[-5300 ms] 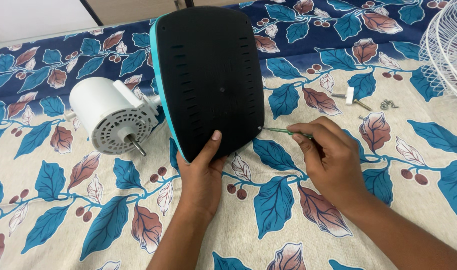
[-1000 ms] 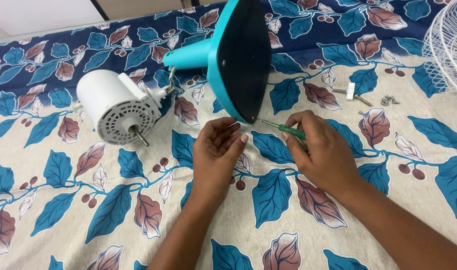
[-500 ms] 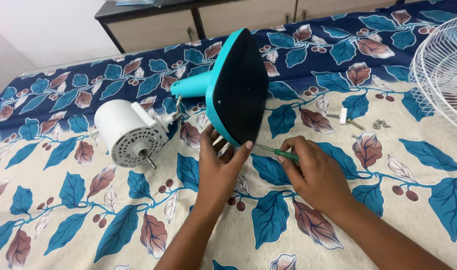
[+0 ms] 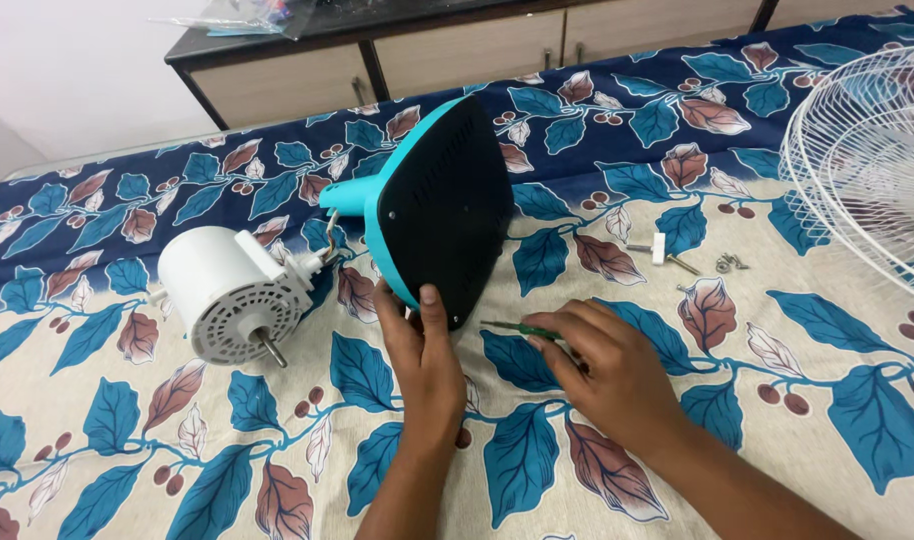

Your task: The person assembles a small electric fan by attaching a black back cover to a teal housing containing a motor. They align the cover and use a screwdriver to tighten multiple screws around the perimeter, securing the casing.

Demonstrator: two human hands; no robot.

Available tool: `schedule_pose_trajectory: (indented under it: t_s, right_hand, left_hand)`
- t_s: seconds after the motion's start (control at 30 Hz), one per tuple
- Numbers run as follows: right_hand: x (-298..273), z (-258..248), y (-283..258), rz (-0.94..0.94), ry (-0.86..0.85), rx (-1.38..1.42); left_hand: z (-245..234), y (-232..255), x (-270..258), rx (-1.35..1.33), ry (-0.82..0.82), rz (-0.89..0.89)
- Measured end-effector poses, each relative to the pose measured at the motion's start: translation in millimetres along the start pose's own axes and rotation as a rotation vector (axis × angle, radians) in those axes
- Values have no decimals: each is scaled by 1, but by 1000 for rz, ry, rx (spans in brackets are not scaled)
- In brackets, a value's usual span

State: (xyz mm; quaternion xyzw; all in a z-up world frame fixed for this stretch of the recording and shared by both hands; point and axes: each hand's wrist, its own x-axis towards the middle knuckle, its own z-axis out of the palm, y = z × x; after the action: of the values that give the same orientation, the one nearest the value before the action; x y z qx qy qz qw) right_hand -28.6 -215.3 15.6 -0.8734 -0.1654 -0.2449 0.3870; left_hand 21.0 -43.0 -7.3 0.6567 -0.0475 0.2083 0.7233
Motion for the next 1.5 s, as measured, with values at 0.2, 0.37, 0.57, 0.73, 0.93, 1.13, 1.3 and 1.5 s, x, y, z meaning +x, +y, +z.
schedule_pose_trajectory:
  t_s: [0.2,0.37,0.57,0.73,0.93,1.13,1.3,1.5]
  right_hand:
    - [-6,9,-16,257,62,249]
    - [-9,12,-14,155,131,231]
    - [-12,13,-7,191,124,186]
    - [-11,15,-5,200,107,236]
    - [-11,14,-5,222,92,214]
    - [-10,15,-7,178,113,197]
    - [-9,14,-7,96,120,207]
    - [-8,15,-7,20,109,173]
  left_hand:
    - [-2,-2,0,4,99,-26]
    - [1,0,-3,-170,95,-11]
    - [1,-1,0,2,49,51]
    - [1,-1,0,-36,55,-1]
    - [1,-5,1,29,56,-5]
    - [1,-6,0,13,39,-18]
    - [1,-5,0,-30,22,31]
    - [0,-5,2,21,44,-59]
